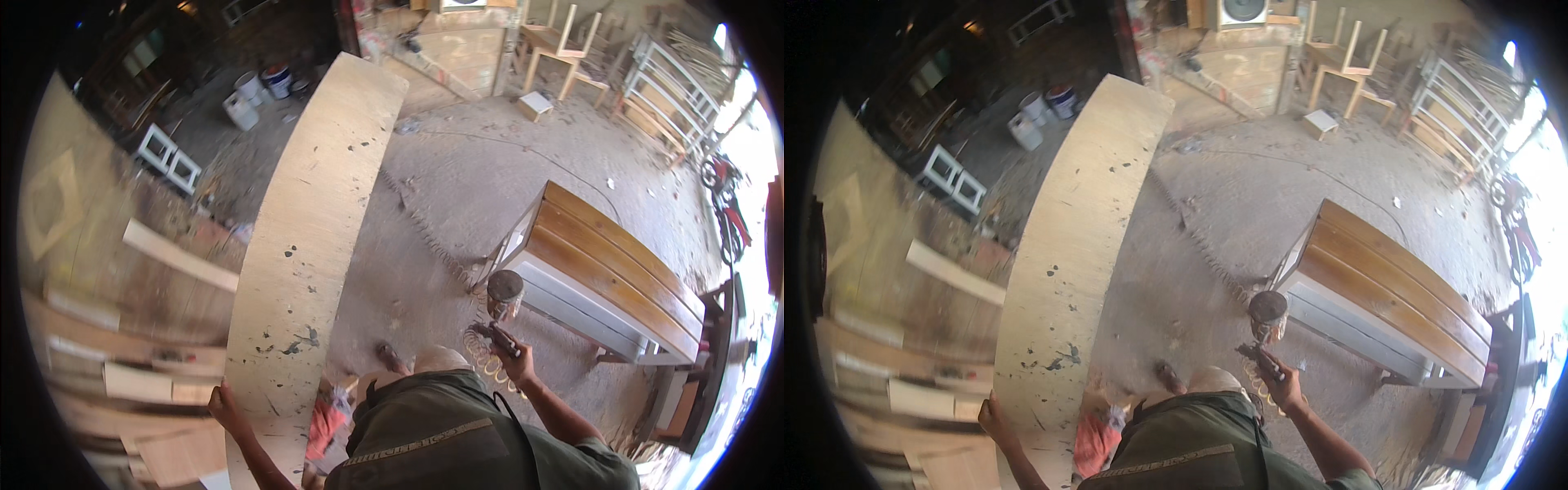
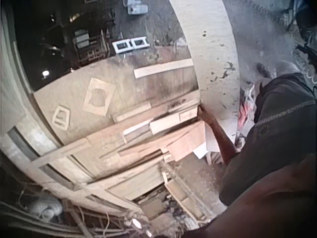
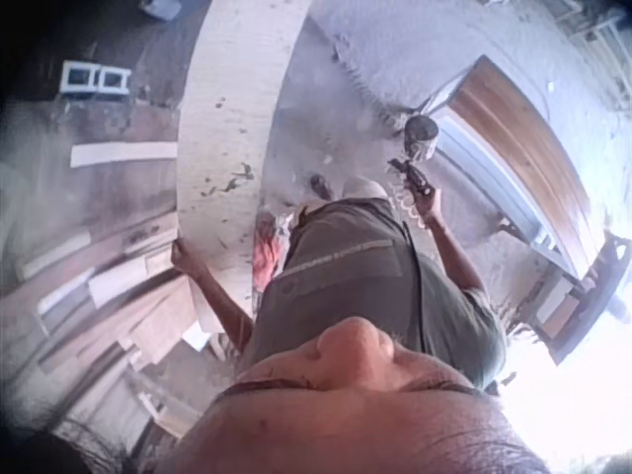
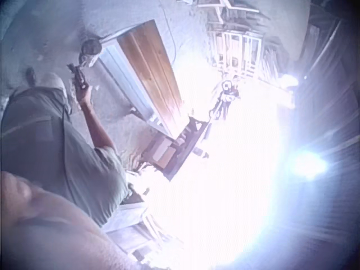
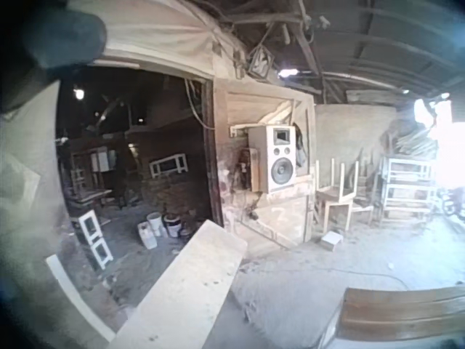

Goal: The person uses a spray gun to apply white paint to the frame of a wooden console table and brown paint to a loose wooden panel, moving the panel by hand to reach all sides.

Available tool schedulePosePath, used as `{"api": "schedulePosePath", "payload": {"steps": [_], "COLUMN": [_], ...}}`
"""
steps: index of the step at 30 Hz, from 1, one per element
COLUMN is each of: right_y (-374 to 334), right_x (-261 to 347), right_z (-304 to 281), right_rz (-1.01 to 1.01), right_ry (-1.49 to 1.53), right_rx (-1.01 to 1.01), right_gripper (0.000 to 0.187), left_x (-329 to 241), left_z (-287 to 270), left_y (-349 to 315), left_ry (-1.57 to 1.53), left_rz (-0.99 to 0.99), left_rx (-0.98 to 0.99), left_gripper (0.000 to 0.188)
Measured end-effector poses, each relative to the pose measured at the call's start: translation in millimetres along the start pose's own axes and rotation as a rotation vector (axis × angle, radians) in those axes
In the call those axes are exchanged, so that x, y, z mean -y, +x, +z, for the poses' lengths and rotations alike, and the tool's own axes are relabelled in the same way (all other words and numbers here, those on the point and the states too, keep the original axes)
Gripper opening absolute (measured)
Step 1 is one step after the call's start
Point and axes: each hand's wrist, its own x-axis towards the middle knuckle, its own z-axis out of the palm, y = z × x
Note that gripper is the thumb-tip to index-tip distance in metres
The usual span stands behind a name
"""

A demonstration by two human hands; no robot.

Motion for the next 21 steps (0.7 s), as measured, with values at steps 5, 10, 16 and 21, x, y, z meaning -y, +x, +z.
{"api": "schedulePosePath", "payload": {"steps": [5, 10, 16, 21], "right_y": [-8, 14, 126, 207], "right_x": [132, 235, 308, 328], "right_z": [11, 13, 51, 71], "right_rz": [0.297, 0.211, 0.205, 0.049], "right_ry": [0.127, 0.194, 0.264, 0.366], "right_rx": [-0.193, -0.452, -0.686, -0.786], "right_gripper": [0.052, 0.057, 0.034, 0.036], "left_x": [-45, -90, -190, -262], "left_z": [106, 215, 332, 392], "left_y": [170, 283, 379, 444], "left_ry": [-0.169, -0.257, -0.163, -0.162], "left_rz": [0.22, 0.344, 0.433, 0.465], "left_rx": [0.154, 0.342, 0.544, 0.602], "left_gripper": [0.05, 0.05, 0.04, 0.047]}}
